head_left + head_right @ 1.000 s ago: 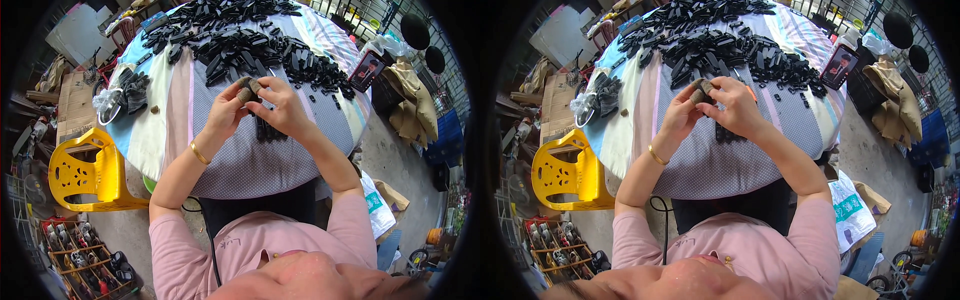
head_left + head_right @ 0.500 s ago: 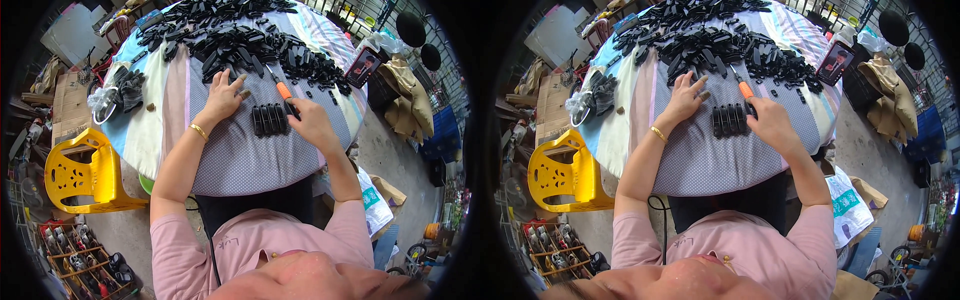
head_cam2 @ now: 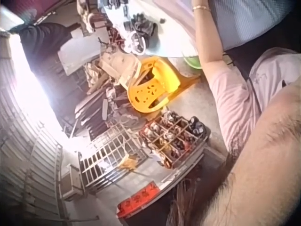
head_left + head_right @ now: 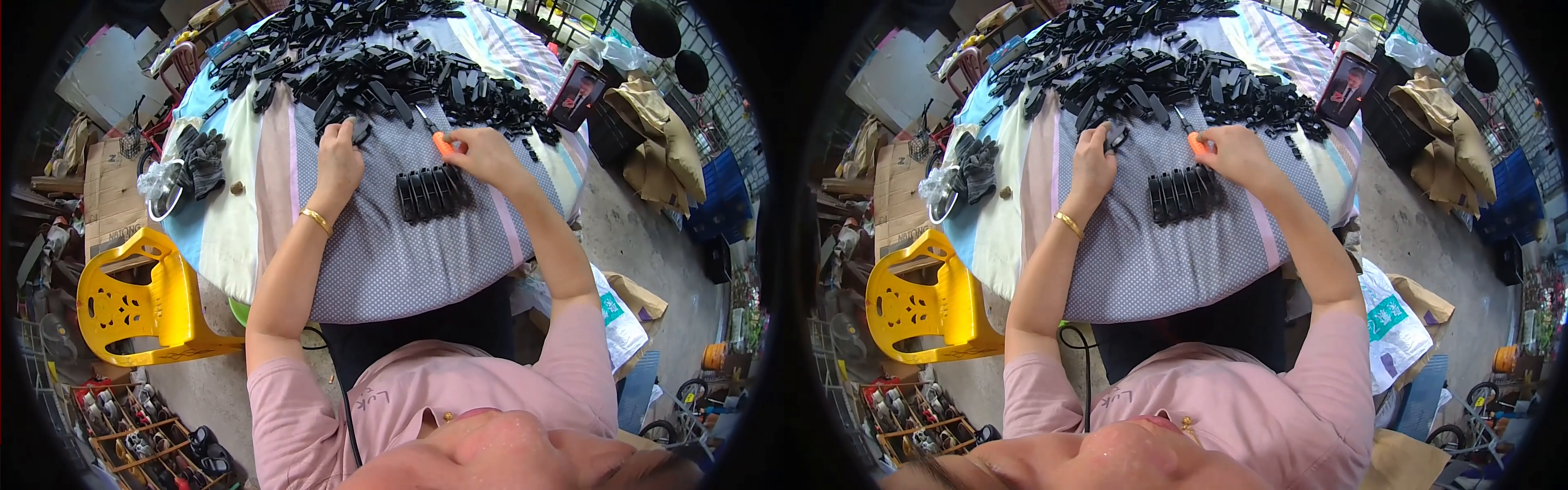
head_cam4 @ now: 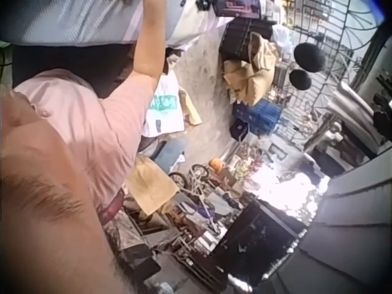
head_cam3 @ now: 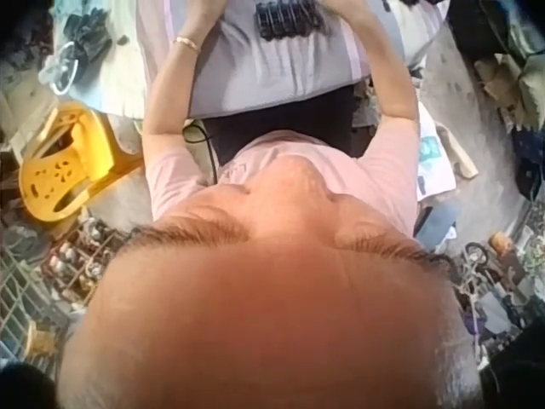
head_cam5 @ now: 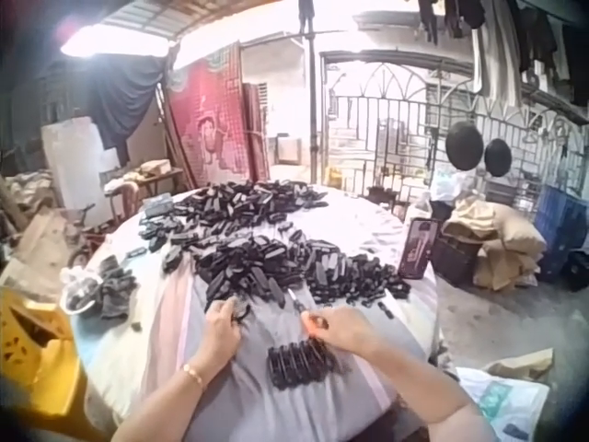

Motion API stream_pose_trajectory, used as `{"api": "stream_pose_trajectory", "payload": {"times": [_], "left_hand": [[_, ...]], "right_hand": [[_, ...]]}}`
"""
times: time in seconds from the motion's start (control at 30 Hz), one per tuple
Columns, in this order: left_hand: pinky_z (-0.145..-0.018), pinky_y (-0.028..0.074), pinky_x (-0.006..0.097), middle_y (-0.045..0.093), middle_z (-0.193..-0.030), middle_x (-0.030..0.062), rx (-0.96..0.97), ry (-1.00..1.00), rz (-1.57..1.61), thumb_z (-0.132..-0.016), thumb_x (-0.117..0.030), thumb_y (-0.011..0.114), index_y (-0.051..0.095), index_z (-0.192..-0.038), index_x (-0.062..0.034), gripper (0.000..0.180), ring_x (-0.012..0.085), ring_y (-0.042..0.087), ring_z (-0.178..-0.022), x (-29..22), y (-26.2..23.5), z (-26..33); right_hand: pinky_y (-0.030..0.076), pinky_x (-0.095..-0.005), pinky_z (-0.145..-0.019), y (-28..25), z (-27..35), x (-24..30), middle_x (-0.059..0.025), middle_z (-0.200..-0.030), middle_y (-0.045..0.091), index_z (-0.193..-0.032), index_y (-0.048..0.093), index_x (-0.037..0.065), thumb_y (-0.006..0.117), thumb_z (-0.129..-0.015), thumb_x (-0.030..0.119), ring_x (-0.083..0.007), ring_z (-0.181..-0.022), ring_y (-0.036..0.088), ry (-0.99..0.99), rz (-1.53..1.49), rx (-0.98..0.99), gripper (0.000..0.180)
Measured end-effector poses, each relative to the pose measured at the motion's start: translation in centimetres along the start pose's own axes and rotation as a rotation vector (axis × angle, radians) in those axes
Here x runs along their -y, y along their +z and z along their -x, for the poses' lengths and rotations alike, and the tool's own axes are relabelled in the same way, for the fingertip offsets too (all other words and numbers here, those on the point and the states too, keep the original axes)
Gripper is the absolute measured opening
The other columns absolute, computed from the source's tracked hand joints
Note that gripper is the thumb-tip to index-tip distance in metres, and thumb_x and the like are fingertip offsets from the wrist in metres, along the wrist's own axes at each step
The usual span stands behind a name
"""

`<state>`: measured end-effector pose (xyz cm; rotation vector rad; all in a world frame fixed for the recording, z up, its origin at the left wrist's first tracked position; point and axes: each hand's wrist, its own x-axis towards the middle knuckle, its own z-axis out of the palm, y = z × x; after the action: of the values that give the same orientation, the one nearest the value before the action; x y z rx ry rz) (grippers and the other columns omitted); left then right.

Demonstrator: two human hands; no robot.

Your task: Manually assembling small black plastic components by inserting metal pins and using a small screwdriver.

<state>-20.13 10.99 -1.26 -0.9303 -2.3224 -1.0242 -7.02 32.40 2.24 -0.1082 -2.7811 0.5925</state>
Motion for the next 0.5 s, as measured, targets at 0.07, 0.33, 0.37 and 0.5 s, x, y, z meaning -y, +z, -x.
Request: {"api": "stream_pose_trajectory", "payload": {"times": [0.07, 0.33, 0.37, 0.5], "left_hand": [[-0.083, 0.044, 0.039, 0.057, -0.096, 0.0182, 0.042, 0.009, -0.068, -0.070, 0.001, 0.052, 0.057, -0.106, -0.0010, 0.036, 0.0352, 0.053, -0.093, 0.3, 0.2, 0.5], [-0.080, 0.044, 0.039, 0.057, -0.096, 0.0178, 0.152, -0.029, -0.088, -0.074, -0.004, 0.057, 0.053, -0.109, 0.0014, 0.036, 0.0344, 0.054, -0.087, 0.7, -0.9, 0.3], [-0.080, 0.044, 0.039, 0.057, -0.096, 0.0178, 0.154, -0.030, -0.084, -0.074, -0.004, 0.057, 0.053, -0.109, 0.0014, 0.036, 0.0344, 0.054, -0.087, 0.6, -0.8, 0.3], [-0.072, 0.047, 0.033, 0.058, -0.089, 0.0142, 0.039, -0.155, 0.010, -0.077, -0.006, 0.058, 0.053, -0.111, 0.0016, 0.035, 0.0252, 0.058, -0.079, 0.3, -0.8, -0.2]], "right_hand": [[0.047, -0.0321, -0.062, 0.3, -0.8, -0.3, -0.0122, -0.074, 0.064, -0.101, 0.065, 0.008, 0.067, -0.071, 0.027, -0.0243, -0.065, 0.061, 0.023, -0.008, -0.005, 0.036], [0.048, -0.0380, -0.069, -1.0, 2.1, 2.2, -0.0171, -0.078, 0.064, -0.094, 0.064, 0.002, 0.066, -0.072, 0.027, -0.0304, -0.073, 0.062, 0.164, -0.071, -0.051, 0.033], [0.048, -0.0376, -0.068, -1.1, 2.8, 2.1, -0.0166, -0.075, 0.064, -0.092, 0.064, 0.001, 0.066, -0.072, 0.025, -0.0303, -0.071, 0.062, 0.137, -0.106, -0.006, 0.031], [0.049, -0.0361, -0.066, -0.9, 3.5, 1.7, -0.0145, -0.069, 0.063, -0.089, 0.065, 0.001, 0.065, -0.072, 0.019, -0.0294, -0.066, 0.062, 0.107, -0.129, 0.032, 0.025]]}}
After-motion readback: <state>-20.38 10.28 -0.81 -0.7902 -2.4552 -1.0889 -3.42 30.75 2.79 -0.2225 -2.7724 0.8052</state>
